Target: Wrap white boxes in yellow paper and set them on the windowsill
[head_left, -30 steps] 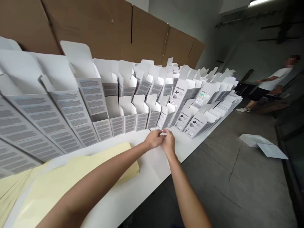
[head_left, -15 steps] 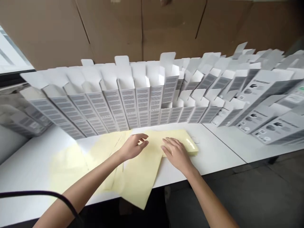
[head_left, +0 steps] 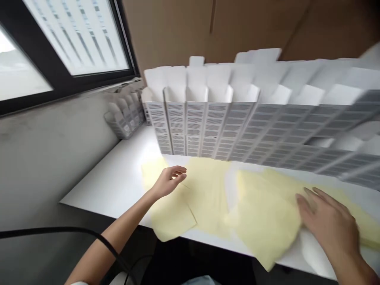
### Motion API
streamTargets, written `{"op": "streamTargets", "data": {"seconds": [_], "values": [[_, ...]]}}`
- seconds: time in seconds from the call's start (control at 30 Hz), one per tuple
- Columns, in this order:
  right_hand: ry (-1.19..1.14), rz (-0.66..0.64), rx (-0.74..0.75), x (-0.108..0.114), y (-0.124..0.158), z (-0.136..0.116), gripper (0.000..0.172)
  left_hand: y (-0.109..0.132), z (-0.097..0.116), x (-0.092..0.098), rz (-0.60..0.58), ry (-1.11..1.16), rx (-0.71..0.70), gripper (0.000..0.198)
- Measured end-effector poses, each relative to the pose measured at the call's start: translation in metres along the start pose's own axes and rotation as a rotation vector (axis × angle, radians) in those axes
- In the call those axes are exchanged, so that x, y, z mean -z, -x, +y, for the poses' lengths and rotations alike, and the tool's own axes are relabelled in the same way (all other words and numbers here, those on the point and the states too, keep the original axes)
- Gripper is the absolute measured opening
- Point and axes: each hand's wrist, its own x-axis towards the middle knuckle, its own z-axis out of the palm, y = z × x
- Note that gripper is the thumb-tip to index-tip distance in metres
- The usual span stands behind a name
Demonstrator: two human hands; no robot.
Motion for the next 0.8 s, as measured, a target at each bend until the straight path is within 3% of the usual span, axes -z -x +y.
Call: {"op": "streamTargets", "data": {"seconds": [0.07, 0.13, 0.23, 0.3, 0.4, 0.43, 0.6, 0.8], "values": [[-0.186, 0.037, -0.019, 0.002, -0.01, -0.062, 0.032, -0.001, -0.017, 0.017, 0.075, 0.058, 0.023, 0.027], [-0.471, -0.044, 0.157, -0.003, -0.018, -0.14, 0.026, -0.002, -0.032, 0.031, 0.17, 0.136, 0.077, 0.024], [-0.865, -0.439, 0.297, -0.031, -0.028, -0.26, 0.024, -0.005, -0.05, 0.045, 0.348, 0.267, 0.162, 0.023], [-1.089, -0.676, 0.232, -0.062, -0.036, -0.33, 0.027, -0.011, -0.063, 0.055, 0.497, 0.355, 0.198, 0.024], [-1.25, -0.851, -0.027, -0.112, -0.05, -0.415, 0.032, -0.028, -0.087, 0.075, 0.72, 0.425, 0.243, 0.028], [-1.294, -0.885, -0.094, -0.127, -0.054, -0.439, 0.034, -0.035, -0.096, 0.083, 0.785, 0.426, 0.256, 0.029], [-1.359, -0.906, -0.157, -0.185, -0.074, -0.537, 0.046, -0.076, -0.141, 0.136, 1.024, 0.414, 0.294, 0.028], [-1.407, -0.911, -0.128, -0.235, -0.094, -0.614, 0.058, -0.122, -0.181, 0.199, 1.162, 0.358, 0.332, 0.035]]}}
